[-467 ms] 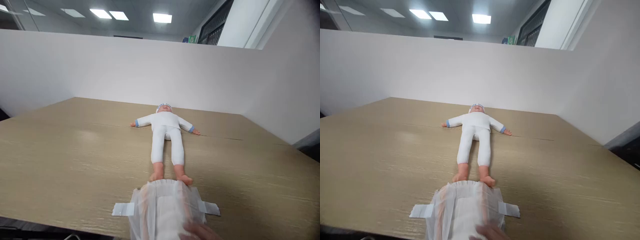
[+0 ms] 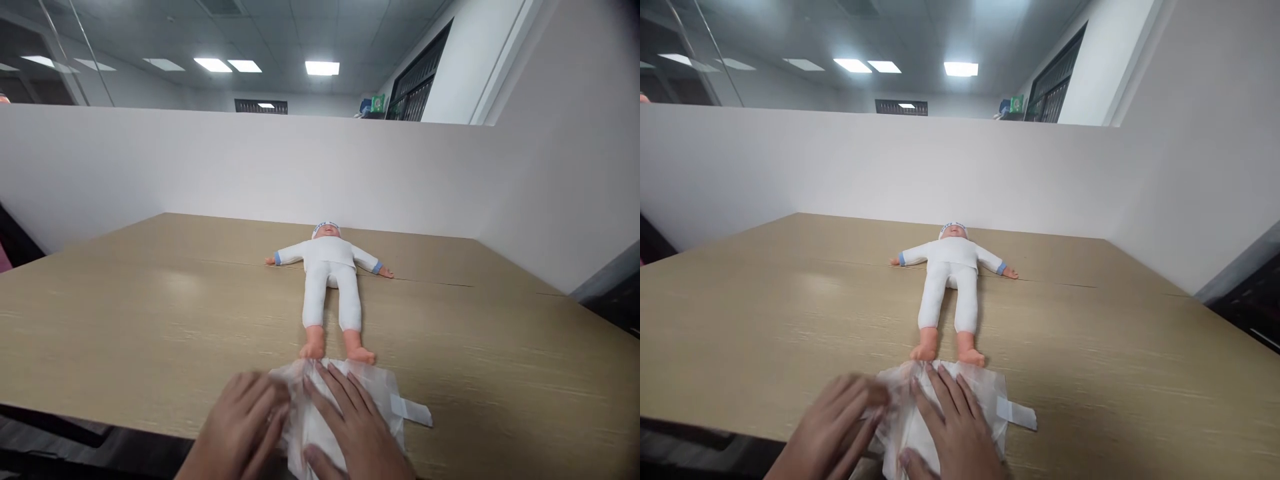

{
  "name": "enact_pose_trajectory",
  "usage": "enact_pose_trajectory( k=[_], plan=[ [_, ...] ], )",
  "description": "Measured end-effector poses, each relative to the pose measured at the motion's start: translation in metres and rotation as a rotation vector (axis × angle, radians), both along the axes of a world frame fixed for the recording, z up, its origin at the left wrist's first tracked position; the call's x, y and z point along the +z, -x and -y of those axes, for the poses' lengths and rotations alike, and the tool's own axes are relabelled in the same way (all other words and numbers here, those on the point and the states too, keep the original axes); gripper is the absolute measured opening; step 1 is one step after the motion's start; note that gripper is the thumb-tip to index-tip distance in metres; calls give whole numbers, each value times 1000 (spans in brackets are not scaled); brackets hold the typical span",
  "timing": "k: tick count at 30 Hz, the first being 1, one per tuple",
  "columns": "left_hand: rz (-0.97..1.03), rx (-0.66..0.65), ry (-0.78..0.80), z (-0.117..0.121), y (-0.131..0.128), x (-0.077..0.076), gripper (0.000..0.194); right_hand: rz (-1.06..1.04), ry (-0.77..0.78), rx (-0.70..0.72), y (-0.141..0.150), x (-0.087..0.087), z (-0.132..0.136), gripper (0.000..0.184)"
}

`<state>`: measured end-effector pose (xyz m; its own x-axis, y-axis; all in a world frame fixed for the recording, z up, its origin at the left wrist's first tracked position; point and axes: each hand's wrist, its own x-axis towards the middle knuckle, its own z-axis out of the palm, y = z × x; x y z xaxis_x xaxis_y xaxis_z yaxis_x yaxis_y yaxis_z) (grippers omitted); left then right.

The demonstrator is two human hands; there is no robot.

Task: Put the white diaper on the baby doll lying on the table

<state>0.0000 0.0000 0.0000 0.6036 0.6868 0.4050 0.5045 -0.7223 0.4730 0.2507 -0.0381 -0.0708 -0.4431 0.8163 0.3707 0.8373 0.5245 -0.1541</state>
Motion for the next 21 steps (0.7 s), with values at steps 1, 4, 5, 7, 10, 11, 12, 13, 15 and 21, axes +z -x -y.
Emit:
enact_pose_trajectory(
  k=[1,4,5,7,10,11,12,13,15,21],
  plan=[
    [-75,23,-125,-24,-6,6,24,0,2,-1,1,2,1,90],
    [-321,35,-316,-93,-33,17,57,5,2,2,1,8,0,88],
    [-380,-4,-352,-112,-44,19,71,5,4,10,0,10,0,88],
    [-498,-147,-388,-138,-64,23,97,7,3,27,-2,14,-1,87],
    [-617,-405,-438,-157,-88,30,118,43,-24,51,-8,14,-4,91],
    [-632,-491,-458,-160,-94,32,117,63,-51,60,-10,11,-6,92],
    [-631,-569,-477,-163,-99,33,109,81,-87,68,-11,8,-8,94],
    [-613,-632,-493,-165,-103,33,95,94,-130,74,-12,3,-11,95],
    [-543,-719,-503,-169,-110,31,58,99,-228,76,-14,-9,-17,93],
    [-295,-763,-313,-182,-127,40,28,98,-282,94,-25,-31,-37,68]
  ],
)
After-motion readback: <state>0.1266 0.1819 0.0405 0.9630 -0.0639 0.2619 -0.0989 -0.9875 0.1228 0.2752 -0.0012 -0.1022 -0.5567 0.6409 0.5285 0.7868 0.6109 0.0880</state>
